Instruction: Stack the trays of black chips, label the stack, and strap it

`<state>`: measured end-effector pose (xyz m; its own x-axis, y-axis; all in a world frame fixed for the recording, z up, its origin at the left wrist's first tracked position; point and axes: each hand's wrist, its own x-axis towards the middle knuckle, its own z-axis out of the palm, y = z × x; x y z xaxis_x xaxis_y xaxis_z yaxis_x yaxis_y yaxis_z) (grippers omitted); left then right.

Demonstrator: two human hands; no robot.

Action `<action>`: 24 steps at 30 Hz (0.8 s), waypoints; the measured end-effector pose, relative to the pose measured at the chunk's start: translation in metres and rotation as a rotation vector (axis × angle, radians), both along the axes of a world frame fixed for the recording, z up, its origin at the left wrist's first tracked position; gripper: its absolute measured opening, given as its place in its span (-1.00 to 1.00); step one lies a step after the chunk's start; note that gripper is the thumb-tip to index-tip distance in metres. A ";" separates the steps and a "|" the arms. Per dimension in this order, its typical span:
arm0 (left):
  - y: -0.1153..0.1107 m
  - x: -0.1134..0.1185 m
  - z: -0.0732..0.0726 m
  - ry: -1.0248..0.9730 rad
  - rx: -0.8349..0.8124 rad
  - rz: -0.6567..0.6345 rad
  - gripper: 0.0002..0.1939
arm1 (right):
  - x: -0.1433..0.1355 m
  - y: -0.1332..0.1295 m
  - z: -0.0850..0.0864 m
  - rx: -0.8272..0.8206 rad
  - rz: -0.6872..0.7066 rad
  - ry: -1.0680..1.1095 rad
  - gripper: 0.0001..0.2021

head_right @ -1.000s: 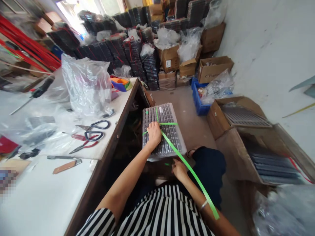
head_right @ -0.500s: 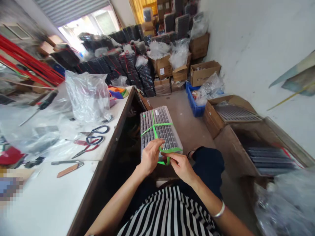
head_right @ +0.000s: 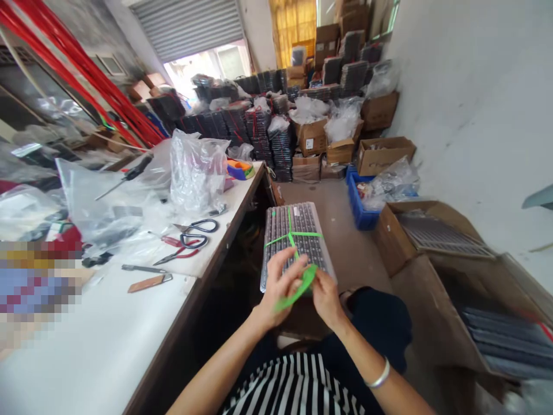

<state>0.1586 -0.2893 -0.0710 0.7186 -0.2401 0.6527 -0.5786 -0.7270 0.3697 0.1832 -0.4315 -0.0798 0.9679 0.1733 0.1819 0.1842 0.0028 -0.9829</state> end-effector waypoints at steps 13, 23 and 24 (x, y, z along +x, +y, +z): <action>0.014 0.039 -0.084 0.348 0.256 0.241 -0.51 | -0.055 0.003 -0.013 0.806 -0.146 0.628 -0.65; 0.021 0.045 -0.081 0.159 0.126 -0.018 -0.72 | -0.056 0.018 0.000 0.901 -0.232 0.673 -0.73; 0.018 0.047 -0.081 0.149 0.097 -0.030 -0.74 | -0.059 0.012 -0.001 0.893 -0.267 0.695 -0.73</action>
